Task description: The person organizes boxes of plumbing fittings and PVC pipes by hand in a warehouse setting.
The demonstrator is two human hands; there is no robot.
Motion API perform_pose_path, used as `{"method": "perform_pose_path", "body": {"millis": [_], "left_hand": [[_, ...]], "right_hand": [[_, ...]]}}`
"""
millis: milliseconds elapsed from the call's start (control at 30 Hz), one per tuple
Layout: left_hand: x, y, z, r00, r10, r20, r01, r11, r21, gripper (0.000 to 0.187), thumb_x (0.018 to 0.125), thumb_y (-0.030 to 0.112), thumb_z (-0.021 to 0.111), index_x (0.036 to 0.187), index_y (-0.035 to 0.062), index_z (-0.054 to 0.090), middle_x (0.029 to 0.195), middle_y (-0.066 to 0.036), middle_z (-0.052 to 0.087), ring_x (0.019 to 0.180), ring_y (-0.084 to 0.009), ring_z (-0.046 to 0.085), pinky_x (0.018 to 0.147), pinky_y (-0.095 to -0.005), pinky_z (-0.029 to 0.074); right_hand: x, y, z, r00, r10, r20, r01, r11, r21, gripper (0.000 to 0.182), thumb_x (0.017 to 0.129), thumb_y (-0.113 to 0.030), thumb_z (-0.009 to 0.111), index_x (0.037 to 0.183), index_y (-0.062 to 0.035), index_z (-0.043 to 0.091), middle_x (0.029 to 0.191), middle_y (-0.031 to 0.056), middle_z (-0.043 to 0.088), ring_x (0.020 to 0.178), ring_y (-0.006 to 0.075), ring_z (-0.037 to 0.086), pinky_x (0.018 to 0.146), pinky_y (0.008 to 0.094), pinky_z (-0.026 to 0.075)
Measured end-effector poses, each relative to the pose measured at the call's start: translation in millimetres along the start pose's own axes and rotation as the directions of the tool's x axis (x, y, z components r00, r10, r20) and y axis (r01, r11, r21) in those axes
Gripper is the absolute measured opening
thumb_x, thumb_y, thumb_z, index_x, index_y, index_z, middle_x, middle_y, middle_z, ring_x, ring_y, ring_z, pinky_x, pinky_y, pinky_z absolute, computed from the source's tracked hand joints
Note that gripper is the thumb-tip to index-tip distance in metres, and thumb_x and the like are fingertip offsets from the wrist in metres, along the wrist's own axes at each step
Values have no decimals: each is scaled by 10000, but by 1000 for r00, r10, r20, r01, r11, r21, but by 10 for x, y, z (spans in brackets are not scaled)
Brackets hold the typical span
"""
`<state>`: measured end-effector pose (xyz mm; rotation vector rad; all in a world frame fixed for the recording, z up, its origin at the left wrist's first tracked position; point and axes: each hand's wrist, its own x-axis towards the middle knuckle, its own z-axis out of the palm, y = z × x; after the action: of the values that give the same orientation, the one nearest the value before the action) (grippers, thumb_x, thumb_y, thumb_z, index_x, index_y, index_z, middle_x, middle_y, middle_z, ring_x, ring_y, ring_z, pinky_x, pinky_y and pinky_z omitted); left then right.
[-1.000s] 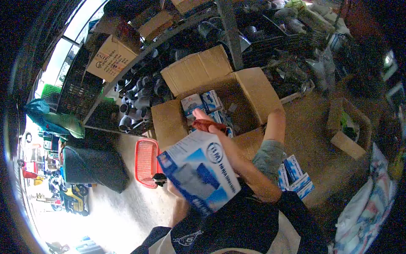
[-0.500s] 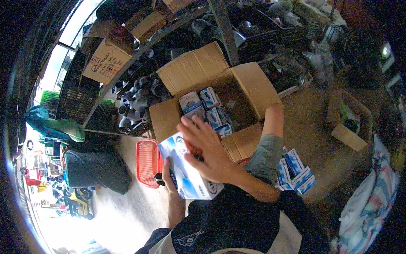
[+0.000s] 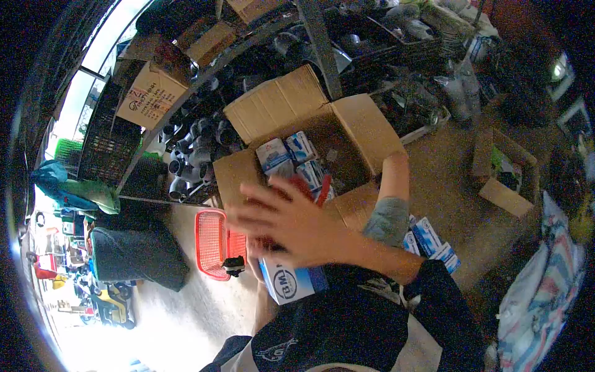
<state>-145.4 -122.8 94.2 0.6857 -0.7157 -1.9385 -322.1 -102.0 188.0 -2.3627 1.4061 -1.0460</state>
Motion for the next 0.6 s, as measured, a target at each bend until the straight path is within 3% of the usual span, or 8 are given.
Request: {"method": "perform_pose_path", "body": {"millis": [100, 133, 233, 267, 400, 500, 567, 600], "left_hand": [[133, 7, -97, 999, 27, -39, -29, 998, -64, 648, 1006, 495, 339, 1485, 59, 337, 1469, -169, 425, 1241, -338, 533, 1060, -485, 435], [132, 29, -106, 999, 19, -33, -21, 997, -76, 649, 1005, 497, 339, 1484, 59, 339, 1470, -168, 424, 1241, -336, 534, 1061, -485, 435], [61, 35, -111, 1000, -7, -30, 5, 998, -64, 653, 1002, 505, 339, 1481, 62, 346, 1472, -167, 420, 1240, -332, 534, 1063, -485, 434], [50, 22, -115, 999, -1, -39, -1, 998, -61, 654, 1002, 508, 339, 1480, 62, 348, 1473, -167, 419, 1239, -331, 534, 1064, -485, 433], [145, 90, -197, 990, 79, -117, -86, 995, -59, 659, 998, 518, 338, 1476, 65, 357, 1476, -165, 415, 1237, -325, 535, 1067, -485, 431], [183, 271, -252, 984, 131, -120, -144, 984, -104, 662, 995, 526, 338, 1473, 68, 364, 1479, -164, 411, 1236, -320, 536, 1070, -485, 430], [208, 392, -294, 987, 131, 92, -106, 965, -239, 697, 976, 556, 343, 1467, 62, 365, 1466, -157, 428, 1258, -300, 516, 1090, -456, 414], [216, 397, -272, 984, 167, -69, -173, 981, -87, 725, 959, 589, 347, 1480, 85, 346, 1475, -153, 418, 1288, -312, 482, 1093, -469, 401]], "right_hand": [[-203, -326, 181, 981, -152, 119, 119, 961, 249, 613, 897, -377, 591, 1476, -280, 418, 1566, 15, 340, 1466, 291, 235, 1171, 570, 152], [-186, -319, 170, 977, -169, 127, 134, 959, 249, 598, 917, -403, 572, 1481, -307, 400, 1565, 4, 341, 1465, 302, 232, 1173, 579, 143], [-20, -80, 74, 992, -90, 92, 86, 995, 52, 547, 930, -422, 539, 1447, -264, 461, 1563, 15, 341, 1432, 323, 290, 1145, 579, 195], [60, -1, 48, 998, -58, -18, 58, 998, 29, 536, 920, -411, 547, 1433, -273, 479, 1552, 11, 361, 1430, 346, 286, 1127, 598, 203], [5, -130, 197, 999, -39, 17, 38, 998, 51, 545, 916, -434, 554, 1435, -288, 476, 1556, 13, 348, 1436, 351, 264, 1125, 623, 183], [-255, -300, 251, 995, -60, 76, 42, 976, 213, 550, 921, -431, 555, 1442, -275, 470, 1567, 14, 328, 1442, 351, 248, 1122, 632, 189], [-355, -228, 318, 996, 67, 59, -80, 965, 252, 540, 937, -410, 548, 1449, -256, 468, 1579, 11, 310, 1457, 359, 217, 1135, 623, 178], [-381, -150, 379, 987, 158, 38, -162, 939, 302, 539, 941, -420, 542, 1450, -256, 469, 1580, 16, 311, 1465, 359, 201, 1149, 618, 152]]}}
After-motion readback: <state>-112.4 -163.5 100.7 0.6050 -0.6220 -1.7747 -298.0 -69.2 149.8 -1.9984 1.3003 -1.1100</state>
